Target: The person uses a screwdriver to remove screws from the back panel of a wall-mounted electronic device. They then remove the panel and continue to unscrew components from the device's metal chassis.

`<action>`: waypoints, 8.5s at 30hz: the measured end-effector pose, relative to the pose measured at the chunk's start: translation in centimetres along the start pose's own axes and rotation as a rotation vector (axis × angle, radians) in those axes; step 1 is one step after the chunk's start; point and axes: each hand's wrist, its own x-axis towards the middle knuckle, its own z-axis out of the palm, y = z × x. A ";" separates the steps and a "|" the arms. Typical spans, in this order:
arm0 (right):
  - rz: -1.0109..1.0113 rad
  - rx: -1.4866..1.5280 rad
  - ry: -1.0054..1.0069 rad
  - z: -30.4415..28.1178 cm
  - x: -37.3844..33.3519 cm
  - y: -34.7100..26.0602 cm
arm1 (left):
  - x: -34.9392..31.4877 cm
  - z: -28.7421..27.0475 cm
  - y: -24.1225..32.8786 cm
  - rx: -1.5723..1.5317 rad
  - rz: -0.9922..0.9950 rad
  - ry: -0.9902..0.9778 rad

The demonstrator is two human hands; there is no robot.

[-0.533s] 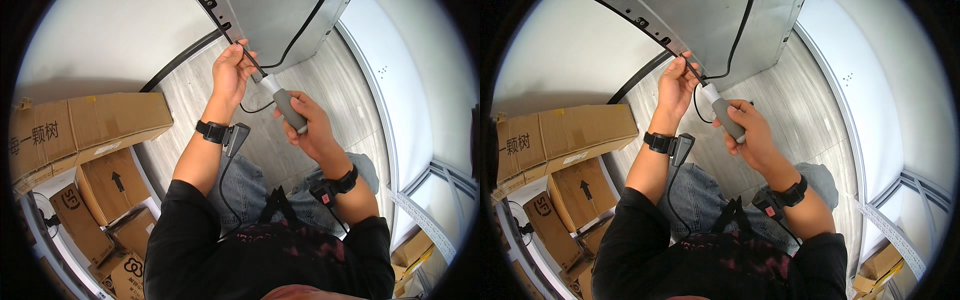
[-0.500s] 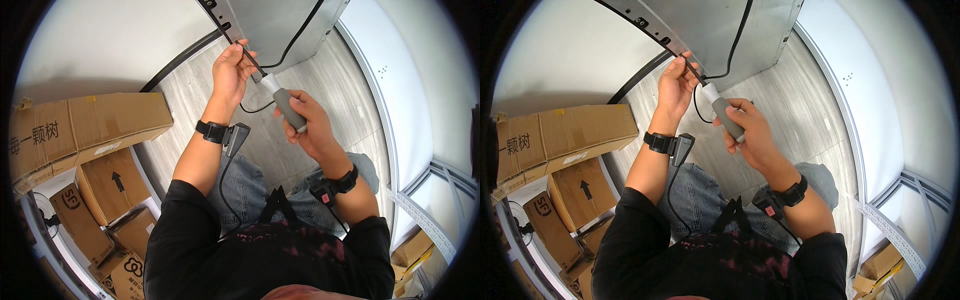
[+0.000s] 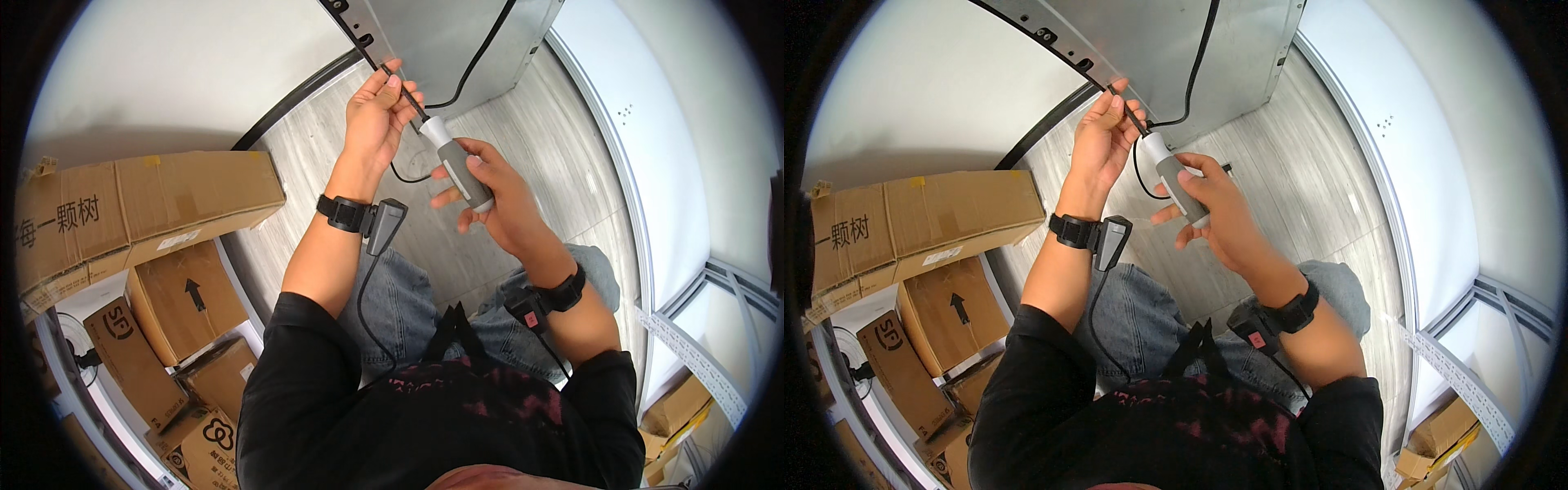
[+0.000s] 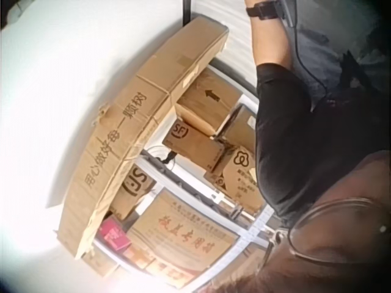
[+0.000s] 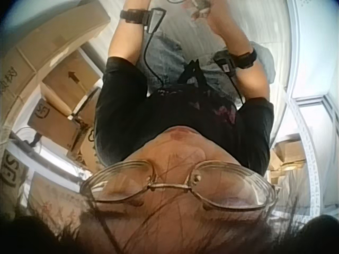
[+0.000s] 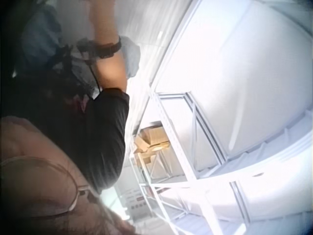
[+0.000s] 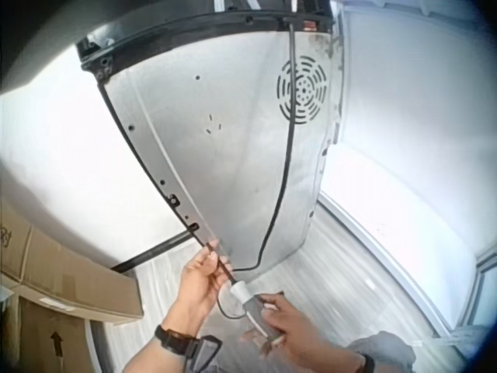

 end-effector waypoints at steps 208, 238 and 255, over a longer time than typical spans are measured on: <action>0.255 -0.284 0.335 -3.8 4.5 6.2 | 3.5 -7.3 -7.1 0.222 -0.249 -0.221; 0.338 -0.338 0.189 -4.3 5.6 3.8 | 3.8 -5.9 -7.1 0.148 -0.256 -0.015; 0.330 -0.299 0.141 -4.9 5.5 3.9 | 3.9 -6.3 -7.2 0.061 -0.255 -0.030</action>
